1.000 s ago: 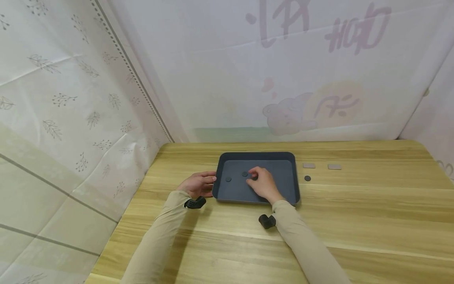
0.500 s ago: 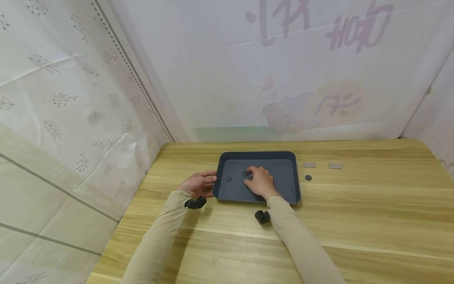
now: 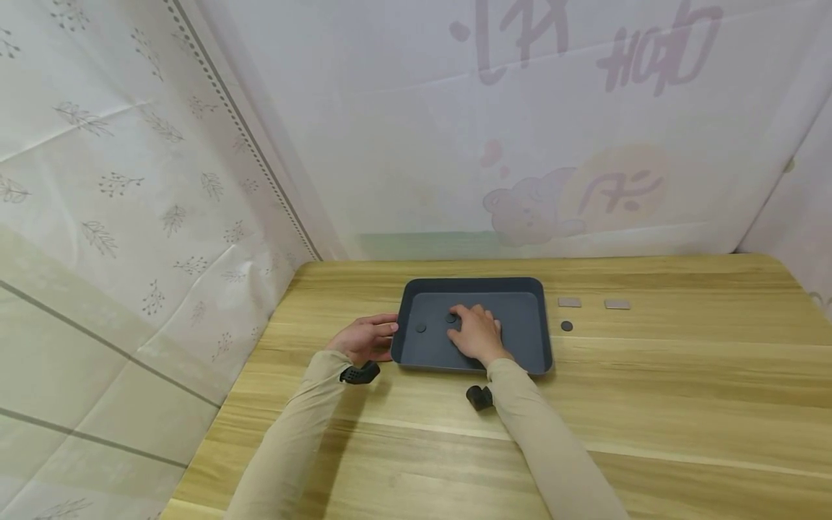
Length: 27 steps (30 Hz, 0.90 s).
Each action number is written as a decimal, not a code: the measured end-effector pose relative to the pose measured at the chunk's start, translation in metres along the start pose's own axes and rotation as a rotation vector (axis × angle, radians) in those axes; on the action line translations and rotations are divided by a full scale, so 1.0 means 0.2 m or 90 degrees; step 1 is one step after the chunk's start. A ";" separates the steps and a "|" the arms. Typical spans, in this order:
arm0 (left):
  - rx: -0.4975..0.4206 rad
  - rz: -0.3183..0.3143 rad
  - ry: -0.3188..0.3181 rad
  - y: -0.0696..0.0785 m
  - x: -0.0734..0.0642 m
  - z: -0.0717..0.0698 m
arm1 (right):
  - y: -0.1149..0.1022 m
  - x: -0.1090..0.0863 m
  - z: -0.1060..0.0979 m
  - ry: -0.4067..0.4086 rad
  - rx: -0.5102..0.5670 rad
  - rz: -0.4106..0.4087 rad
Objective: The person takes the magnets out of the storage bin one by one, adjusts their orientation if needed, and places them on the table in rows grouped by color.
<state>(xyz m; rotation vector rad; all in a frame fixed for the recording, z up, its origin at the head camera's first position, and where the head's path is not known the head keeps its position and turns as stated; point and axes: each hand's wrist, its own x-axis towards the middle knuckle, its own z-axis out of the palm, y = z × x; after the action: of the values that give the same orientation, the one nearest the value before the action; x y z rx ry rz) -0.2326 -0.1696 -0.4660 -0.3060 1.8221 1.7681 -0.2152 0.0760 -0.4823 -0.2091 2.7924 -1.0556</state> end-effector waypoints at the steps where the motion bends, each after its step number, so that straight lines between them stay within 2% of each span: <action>1: 0.000 0.004 -0.002 0.00 0.00 0.00 | 0.00 0.00 0.00 -0.001 -0.002 -0.001; 7: -0.002 0.019 -0.014 0.00 -0.03 0.00 | 0.00 0.00 0.01 0.003 -0.011 0.001; 16: -0.001 -0.002 0.006 -0.01 0.01 0.00 | 0.01 -0.01 0.01 0.011 0.016 -0.008; 27: -0.008 -0.002 0.015 -0.01 0.00 0.01 | 0.03 -0.01 0.00 0.023 0.037 -0.020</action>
<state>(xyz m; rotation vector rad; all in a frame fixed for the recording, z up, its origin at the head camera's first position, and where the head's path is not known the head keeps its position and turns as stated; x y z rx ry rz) -0.2306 -0.1680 -0.4667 -0.3356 1.8253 1.7821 -0.2132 0.0800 -0.4858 -0.2305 2.7938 -1.1570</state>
